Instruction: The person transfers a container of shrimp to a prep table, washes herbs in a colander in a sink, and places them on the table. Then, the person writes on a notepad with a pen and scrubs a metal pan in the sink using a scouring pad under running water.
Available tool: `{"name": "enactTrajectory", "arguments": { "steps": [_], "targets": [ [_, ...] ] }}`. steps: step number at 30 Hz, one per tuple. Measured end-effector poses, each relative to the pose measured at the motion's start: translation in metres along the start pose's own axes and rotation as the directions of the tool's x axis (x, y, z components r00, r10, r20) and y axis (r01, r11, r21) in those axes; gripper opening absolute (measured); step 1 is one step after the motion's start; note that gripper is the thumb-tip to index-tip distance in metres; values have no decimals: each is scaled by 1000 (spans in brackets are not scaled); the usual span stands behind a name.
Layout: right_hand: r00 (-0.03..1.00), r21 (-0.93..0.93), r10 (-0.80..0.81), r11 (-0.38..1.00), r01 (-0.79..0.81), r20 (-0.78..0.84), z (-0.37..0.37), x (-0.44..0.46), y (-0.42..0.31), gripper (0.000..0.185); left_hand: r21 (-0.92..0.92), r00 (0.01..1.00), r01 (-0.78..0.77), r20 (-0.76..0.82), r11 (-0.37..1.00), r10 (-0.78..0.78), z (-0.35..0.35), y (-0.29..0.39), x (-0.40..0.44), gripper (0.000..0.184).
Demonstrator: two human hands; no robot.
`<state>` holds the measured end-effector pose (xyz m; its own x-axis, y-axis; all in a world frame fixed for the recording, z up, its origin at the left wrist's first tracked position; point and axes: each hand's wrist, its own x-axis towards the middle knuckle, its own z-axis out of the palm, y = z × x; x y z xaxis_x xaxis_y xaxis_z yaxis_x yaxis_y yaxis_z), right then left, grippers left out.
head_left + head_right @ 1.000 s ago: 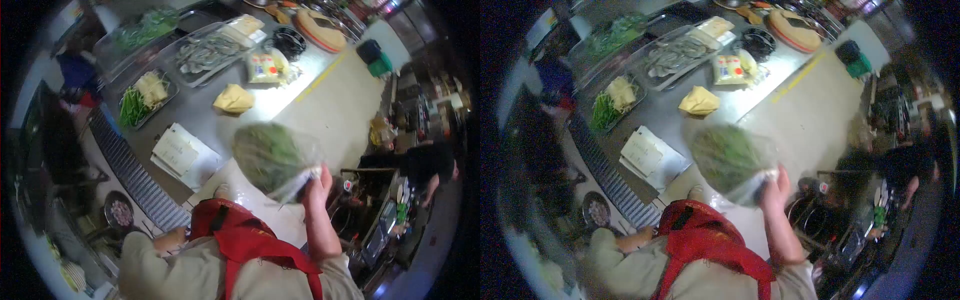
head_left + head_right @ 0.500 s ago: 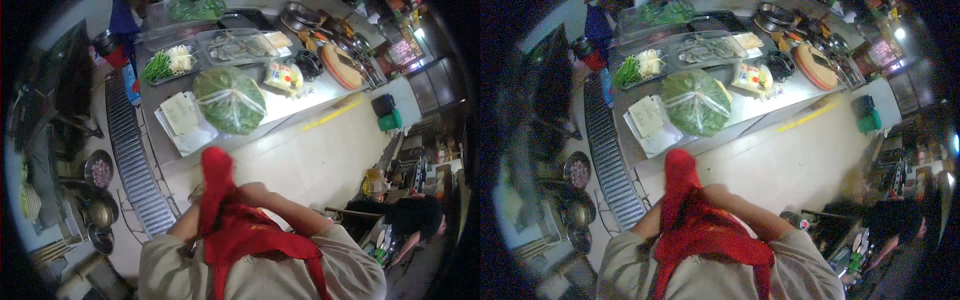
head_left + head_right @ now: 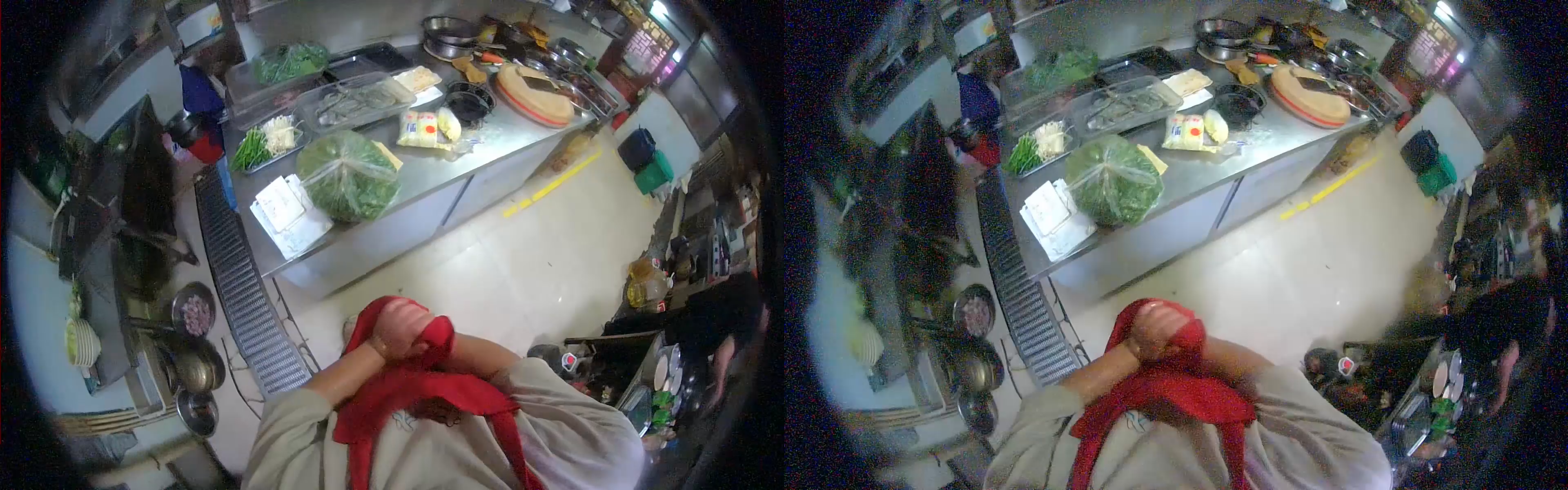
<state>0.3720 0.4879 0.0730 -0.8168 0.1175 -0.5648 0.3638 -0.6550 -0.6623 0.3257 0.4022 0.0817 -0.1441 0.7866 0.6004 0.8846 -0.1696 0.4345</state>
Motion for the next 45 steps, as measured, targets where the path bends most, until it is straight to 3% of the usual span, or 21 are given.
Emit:
{"name": "enactTrajectory", "arguments": {
  "steps": [3, 6, 9, 10, 11, 12, 14, 17, 18, 22, 25, 28, 31, 33, 35, 37, 39, 40, 43, 44, 45],
  "targets": [
    [1000, 173, -4, 985, -1, 28, 15, -1, -10, 30, 83, 999, 33, 28, 996, -36, -16, 1, 0, 65],
    [997, 272, -10, 962, -12, 76, 24, 4, -25, 31, -50, 901, 302, -311, 952, -302, -17, -9, 1, 62],
    [989, 301, -1, 953, -44, 149, 29, 9, -37, 32, -28, 730, 652, -246, 758, -637, 20, -58, -37, 58],
    [985, 319, 5, 946, -61, 173, 30, 12, -36, 32, -427, 667, 634, -122, 645, -735, 7, -59, -21, 57],
    [982, 334, 5, 940, -69, 190, 30, 15, -33, 32, -741, 584, 548, 6, 389, -812, -6, -59, -5, 55],
    [977, 420, 0, 903, -91, 211, 22, 28, -18, 29, -964, 567, 235, 33, 123, -823, -36, -30, 24, 58],
    [979, 533, -16, 841, -97, 204, 40, 7, -32, 34, -833, 636, -338, 141, -438, -759, -80, 13, 51, 52],
    [978, 495, 0, 863, -105, 209, 61, -9, -45, 34, -897, 601, -240, 162, -370, -783, -81, 19, 43, 54],
    [981, 487, 2, 868, -97, 192, 62, -12, -45, 33, -916, 687, -215, 105, -338, -719, -66, 9, 35, 53],
    [984, 443, -62, 896, -17, 165, 64, -9, -48, 27, -935, 573, -127, 204, -332, -794, -61, 12, 36, 45],
    [973, 480, -81, 877, -33, 214, 49, 26, -25, 28, -996, 437, 81, 76, -45, -896, -60, 6, 45, 44],
    [973, 432, -133, 901, 39, 189, 60, 16, -28, 32, -923, 490, 350, 32, 162, -871, -54, -16, 40, 37],
    [970, 506, -182, 859, 79, 158, 82, -2, -34, 37, -908, 519, 319, -74, 273, -852, -65, -23, 70, 29],
    [986, 563, -146, 823, 76, 80, 99, -6, -41, 39, -845, 528, 244, -296, 475, -796, -61, -45, 81, 23],
    [996, 585, -15, 809, 64, -89, 116, -14, -53, 41, -730, 534, 228, -460, 645, -709, -64, -55, 90, 21],
    [995, 524, 47, 847, -84, 85, 122, -19, -60, 48, -489, 600, 307, -567, 817, -564, -80, -60, 105, 16],
    [995, 531, 15, 845, -67, 100, 110, 8, -20, 48, -174, 688, 372, -607, 912, -397, -89, -72, 110, 12],
    [981, 482, 194, 859, -172, 4, 122, -11, -29, 44, -27, 726, 370, -616, 929, -307, -95, -82, 111, 12],
    [987, 488, -40, 872, -43, 158, 141, -57, -27, 37, 326, 899, 268, -424, 907, -114, -107, -112, 89, 20],
    [958, 151, -267, 956, 250, 108, 138, -64, -15, 37, 392, 906, 404, -296, 827, -303, -100, -117, 71, 23],
    [858, -208, -496, 832, 514, 134, 133, -68, -4, 38, 437, 888, 457, -185, 775, -420, -93, -123, 56, 23]
  ]
}}
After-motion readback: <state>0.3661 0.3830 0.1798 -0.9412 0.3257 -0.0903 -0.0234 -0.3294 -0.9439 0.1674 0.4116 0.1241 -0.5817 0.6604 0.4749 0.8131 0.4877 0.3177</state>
